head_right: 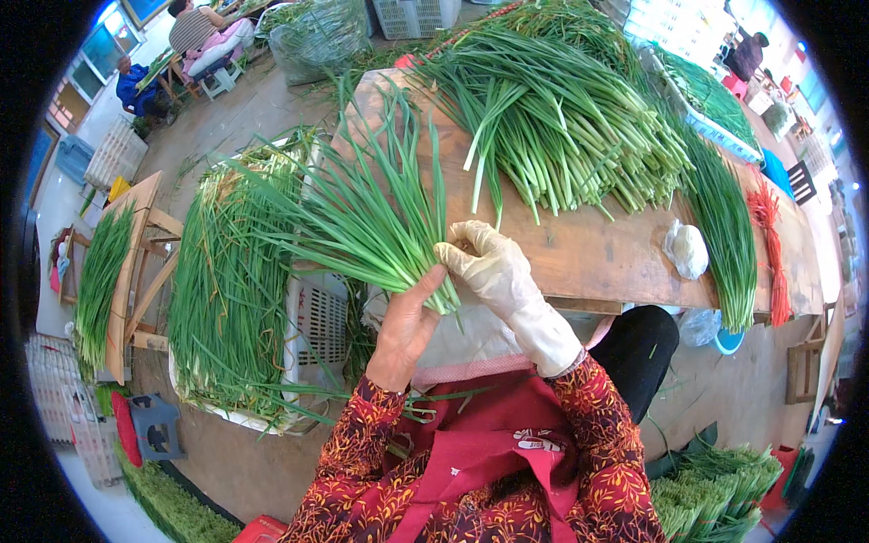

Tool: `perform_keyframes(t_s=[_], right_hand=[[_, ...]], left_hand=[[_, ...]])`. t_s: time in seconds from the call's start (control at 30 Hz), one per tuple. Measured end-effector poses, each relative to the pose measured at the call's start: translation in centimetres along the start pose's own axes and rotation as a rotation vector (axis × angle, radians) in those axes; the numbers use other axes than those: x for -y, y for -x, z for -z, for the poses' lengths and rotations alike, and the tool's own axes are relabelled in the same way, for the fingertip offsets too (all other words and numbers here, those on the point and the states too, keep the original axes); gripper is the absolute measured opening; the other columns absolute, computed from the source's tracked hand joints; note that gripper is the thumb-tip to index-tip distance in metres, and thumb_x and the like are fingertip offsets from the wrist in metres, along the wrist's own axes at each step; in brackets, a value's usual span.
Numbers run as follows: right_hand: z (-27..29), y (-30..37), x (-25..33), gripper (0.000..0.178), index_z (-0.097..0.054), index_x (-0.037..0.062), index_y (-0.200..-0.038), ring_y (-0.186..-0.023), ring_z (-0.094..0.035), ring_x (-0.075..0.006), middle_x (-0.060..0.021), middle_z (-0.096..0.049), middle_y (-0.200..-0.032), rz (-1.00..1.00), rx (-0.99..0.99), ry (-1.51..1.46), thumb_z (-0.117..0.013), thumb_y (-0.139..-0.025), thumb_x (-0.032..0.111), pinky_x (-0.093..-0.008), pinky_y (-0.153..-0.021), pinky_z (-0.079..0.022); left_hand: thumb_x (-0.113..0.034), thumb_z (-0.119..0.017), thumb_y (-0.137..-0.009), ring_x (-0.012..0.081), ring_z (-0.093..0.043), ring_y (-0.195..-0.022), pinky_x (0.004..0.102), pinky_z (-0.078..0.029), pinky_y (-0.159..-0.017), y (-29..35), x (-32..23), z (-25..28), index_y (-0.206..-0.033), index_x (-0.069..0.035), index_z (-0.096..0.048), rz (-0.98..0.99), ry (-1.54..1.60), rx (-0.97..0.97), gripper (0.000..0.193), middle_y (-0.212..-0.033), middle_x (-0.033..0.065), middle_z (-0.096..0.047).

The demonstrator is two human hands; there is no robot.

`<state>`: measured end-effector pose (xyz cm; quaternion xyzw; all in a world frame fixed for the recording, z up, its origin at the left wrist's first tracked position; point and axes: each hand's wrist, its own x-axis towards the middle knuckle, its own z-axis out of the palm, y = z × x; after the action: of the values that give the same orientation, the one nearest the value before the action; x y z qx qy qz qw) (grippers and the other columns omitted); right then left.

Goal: The person sorts chives by stripping damaged leaves from individual stalks by hand and arranging them into bunches on a wooden table.

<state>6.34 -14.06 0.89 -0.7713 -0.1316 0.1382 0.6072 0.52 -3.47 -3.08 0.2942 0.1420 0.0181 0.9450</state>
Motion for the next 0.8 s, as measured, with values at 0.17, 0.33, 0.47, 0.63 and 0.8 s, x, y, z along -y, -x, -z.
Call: perform_keyframes(t_s=[0.17, 0.33, 0.47, 0.63, 0.8], right_hand=[[-0.3, 0.7, 0.4, 0.018, -0.055, 0.0014, -0.087, -0.063, -0.049, -0.0061, -0.0007, -0.056, -0.070, -0.038, -0.089, 0.165, -0.060, -0.076, 0.016, -0.0210, -0.057, -0.041], [-0.6, 1.7, -0.7, 0.010, -0.055, 0.0028, -0.084, -0.066, -0.048, -0.0049, 0.0001, -0.055, -0.072, 0.126, -0.030, -0.243, -0.059, -0.076, 0.008, -0.0182, -0.058, -0.040], [-0.1, 2.7, -1.2, 0.008, -0.056, 0.0026, -0.083, -0.071, -0.048, -0.0077, -0.0018, -0.053, -0.078, 0.260, 0.023, -0.434, -0.059, -0.075, 0.004, -0.0192, -0.062, -0.040], [0.6, 3.8, -0.5, 0.012, -0.058, 0.0048, -0.080, -0.065, -0.053, -0.0157, -0.0052, -0.056, -0.076, 0.386, 0.167, -0.293, -0.061, -0.074, 0.015, -0.0258, -0.062, -0.042], [2.6, -0.1, 0.3, 0.049, -0.052, 0.0118, -0.105, -0.071, -0.055, -0.0224, -0.0070, -0.060, -0.078, 0.032, 0.406, 0.504, -0.046, -0.077, 0.051, -0.0315, -0.062, -0.044]], left_hand=[[-0.003, -0.058, -0.075, 0.0126, -0.054, -0.080, 0.0271, -0.046, -0.071, 0.0, -0.1, 0.7, -0.099, -0.007, -0.050, 0.033, 0.033, -0.023, 0.025, -0.091, 0.0012, -0.055], [-0.006, -0.059, -0.075, 0.0138, -0.056, -0.078, 0.0278, -0.047, -0.068, 0.1, -1.0, 0.7, -0.096, -0.005, -0.051, 0.024, 0.122, -0.023, 0.022, -0.087, 0.0041, -0.057], [-0.011, -0.057, -0.077, 0.0177, -0.058, -0.079, 0.0290, -0.048, -0.069, 0.4, -2.8, 0.0, -0.096, -0.002, -0.052, -0.009, 0.008, 0.072, 0.021, -0.089, 0.0098, -0.059], [-0.012, -0.054, -0.079, 0.0198, -0.057, -0.081, 0.0325, -0.047, -0.076, -1.0, -7.3, 0.7, -0.094, -0.001, -0.051, -0.290, 0.029, 0.063, 0.019, -0.087, 0.0108, -0.057], [-0.011, -0.055, -0.079, 0.0120, -0.052, -0.082, 0.0319, -0.047, -0.074, -2.5, -11.9, 1.9, -0.104, -0.004, -0.047, -0.577, 0.098, 0.113, 0.027, -0.093, 0.0051, -0.052]])
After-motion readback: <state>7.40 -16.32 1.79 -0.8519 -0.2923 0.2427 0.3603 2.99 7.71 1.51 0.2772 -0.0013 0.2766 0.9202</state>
